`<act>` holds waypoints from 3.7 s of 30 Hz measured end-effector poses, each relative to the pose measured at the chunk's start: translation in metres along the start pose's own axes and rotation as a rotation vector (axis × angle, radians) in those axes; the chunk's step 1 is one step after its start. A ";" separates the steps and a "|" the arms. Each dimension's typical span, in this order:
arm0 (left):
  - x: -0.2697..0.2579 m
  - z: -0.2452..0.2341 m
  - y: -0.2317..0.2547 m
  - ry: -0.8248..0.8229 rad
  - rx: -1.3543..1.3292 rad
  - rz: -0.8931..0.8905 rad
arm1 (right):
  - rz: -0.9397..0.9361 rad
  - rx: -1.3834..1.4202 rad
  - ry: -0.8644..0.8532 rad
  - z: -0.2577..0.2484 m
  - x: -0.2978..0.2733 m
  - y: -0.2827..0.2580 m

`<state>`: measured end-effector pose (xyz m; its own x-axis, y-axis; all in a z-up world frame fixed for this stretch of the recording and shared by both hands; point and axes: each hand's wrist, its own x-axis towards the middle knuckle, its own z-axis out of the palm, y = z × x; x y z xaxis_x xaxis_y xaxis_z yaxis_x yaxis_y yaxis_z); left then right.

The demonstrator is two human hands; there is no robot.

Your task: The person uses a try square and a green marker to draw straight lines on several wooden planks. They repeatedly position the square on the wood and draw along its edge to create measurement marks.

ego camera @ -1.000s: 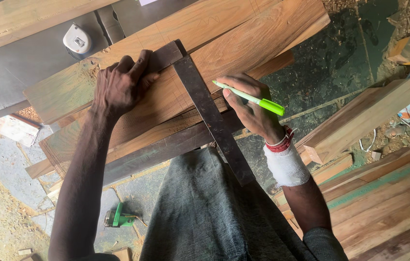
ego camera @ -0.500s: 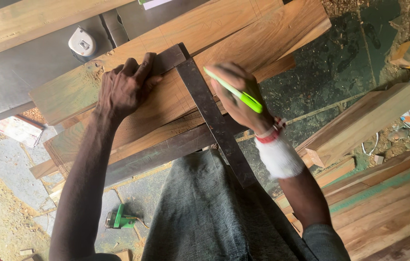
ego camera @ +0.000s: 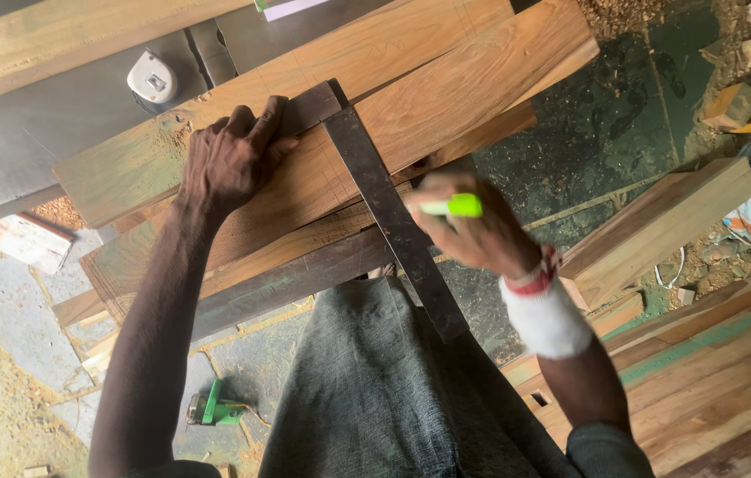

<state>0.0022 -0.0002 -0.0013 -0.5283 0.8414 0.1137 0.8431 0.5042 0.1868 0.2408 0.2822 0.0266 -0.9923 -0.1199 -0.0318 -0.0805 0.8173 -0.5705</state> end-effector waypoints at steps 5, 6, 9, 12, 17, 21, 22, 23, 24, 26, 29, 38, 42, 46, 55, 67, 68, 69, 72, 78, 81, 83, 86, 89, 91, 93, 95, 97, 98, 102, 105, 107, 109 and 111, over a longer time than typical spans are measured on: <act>0.002 0.002 0.004 -0.064 0.025 -0.070 | -0.310 0.127 0.406 0.048 -0.044 -0.028; 0.004 0.001 0.005 -0.108 0.030 -0.096 | -0.448 0.069 0.490 0.058 -0.047 -0.035; 0.006 -0.009 0.016 -0.064 -0.056 -0.115 | 0.397 0.800 0.233 0.076 -0.050 -0.049; -0.021 -0.027 0.034 0.361 0.225 -0.061 | 0.345 0.631 0.354 0.069 -0.052 -0.042; -0.056 -0.023 0.054 0.130 0.005 -0.231 | 0.201 0.581 0.495 0.038 -0.071 -0.021; -0.050 -0.001 0.047 -0.121 -0.059 -0.240 | 0.230 0.668 0.583 0.015 -0.090 -0.033; -0.049 0.003 0.048 -0.161 -0.019 -0.249 | 0.313 0.679 0.619 0.011 -0.093 -0.041; -0.046 0.008 0.051 -0.200 0.023 -0.257 | 0.396 0.691 0.656 0.008 -0.096 -0.049; -0.042 0.013 0.055 -0.240 0.065 -0.266 | 0.479 0.703 0.692 0.004 -0.098 -0.056; -0.035 0.023 0.064 -0.145 0.113 -0.229 | 0.520 0.776 0.715 0.003 -0.106 -0.069; -0.009 0.039 0.078 -0.072 0.057 -0.215 | 0.508 0.844 0.778 0.005 -0.116 -0.081; 0.022 0.040 0.079 -0.183 -0.037 -0.207 | 0.463 0.894 0.890 0.017 -0.141 -0.088; 0.019 0.042 0.075 -0.107 -0.045 -0.190 | 0.451 0.931 0.899 0.019 -0.142 -0.085; 0.016 0.048 0.077 -0.052 0.033 -0.146 | 0.564 0.922 0.916 0.026 -0.142 -0.089; -0.004 0.024 0.105 0.267 -0.209 -0.107 | 0.438 0.914 0.861 0.046 -0.138 -0.084; -0.100 -0.071 0.082 0.841 -0.445 -0.247 | 0.334 0.966 0.514 0.086 -0.128 -0.090; -0.105 -0.079 0.084 0.870 -0.438 -0.220 | 0.319 0.970 0.494 0.087 -0.127 -0.093; -0.107 -0.087 0.085 0.807 -0.334 -0.203 | 0.308 0.975 0.479 0.088 -0.128 -0.097; -0.104 -0.102 0.088 0.581 -0.050 -0.165 | 0.355 0.963 0.408 0.086 -0.127 -0.104; -0.076 -0.080 0.082 0.175 -0.154 -0.267 | 0.378 0.731 0.343 0.075 -0.123 -0.099; -0.066 -0.071 0.068 0.147 -0.297 -0.318 | 0.153 0.521 0.393 0.061 -0.110 -0.081; -0.048 -0.064 0.059 0.039 -0.376 -0.389 | 0.217 0.620 0.398 0.063 -0.101 -0.076; -0.030 -0.055 0.057 0.322 -0.212 -0.239 | 0.240 0.750 0.437 0.059 -0.090 -0.073; -0.043 -0.035 0.069 0.324 -0.225 -0.307 | 0.274 0.755 0.574 0.058 -0.092 -0.074; -0.059 -0.022 0.084 0.300 -0.149 -0.256 | 0.375 0.762 0.713 0.054 -0.098 -0.075; -0.063 -0.014 0.088 0.189 -0.096 -0.245 | 0.553 0.813 0.858 0.045 -0.109 -0.076; -0.057 -0.015 0.086 0.005 -0.059 -0.273 | 0.588 0.795 0.907 0.035 -0.116 -0.079; -0.046 -0.023 0.077 -0.301 0.057 -0.250 | 0.604 0.800 0.980 0.027 -0.114 -0.077; -0.041 -0.026 0.074 -0.458 0.115 -0.239 | 0.614 0.814 1.022 0.026 -0.116 -0.076; -0.040 -0.037 0.061 -0.385 -0.018 -0.137 | 0.540 0.883 1.132 0.023 -0.130 -0.072; -0.031 -0.047 0.054 -0.223 -0.030 -0.131 | 0.572 0.846 1.145 0.020 -0.131 -0.062; -0.024 -0.055 0.044 -0.446 -0.237 -0.364 | 0.566 0.836 1.157 0.019 -0.129 -0.055; -0.026 -0.060 0.039 -0.182 -0.334 -0.214 | 0.560 0.826 1.168 0.021 -0.128 -0.052; -0.033 -0.064 0.037 -0.110 -0.431 -0.197 | 0.546 0.810 1.169 0.019 -0.128 -0.051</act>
<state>0.0438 -0.0216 0.0640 -0.6401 0.7656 -0.0640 0.5980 0.5488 0.5841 0.3742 0.2454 0.0443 -0.4299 0.9018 0.0443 -0.0044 0.0470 -0.9989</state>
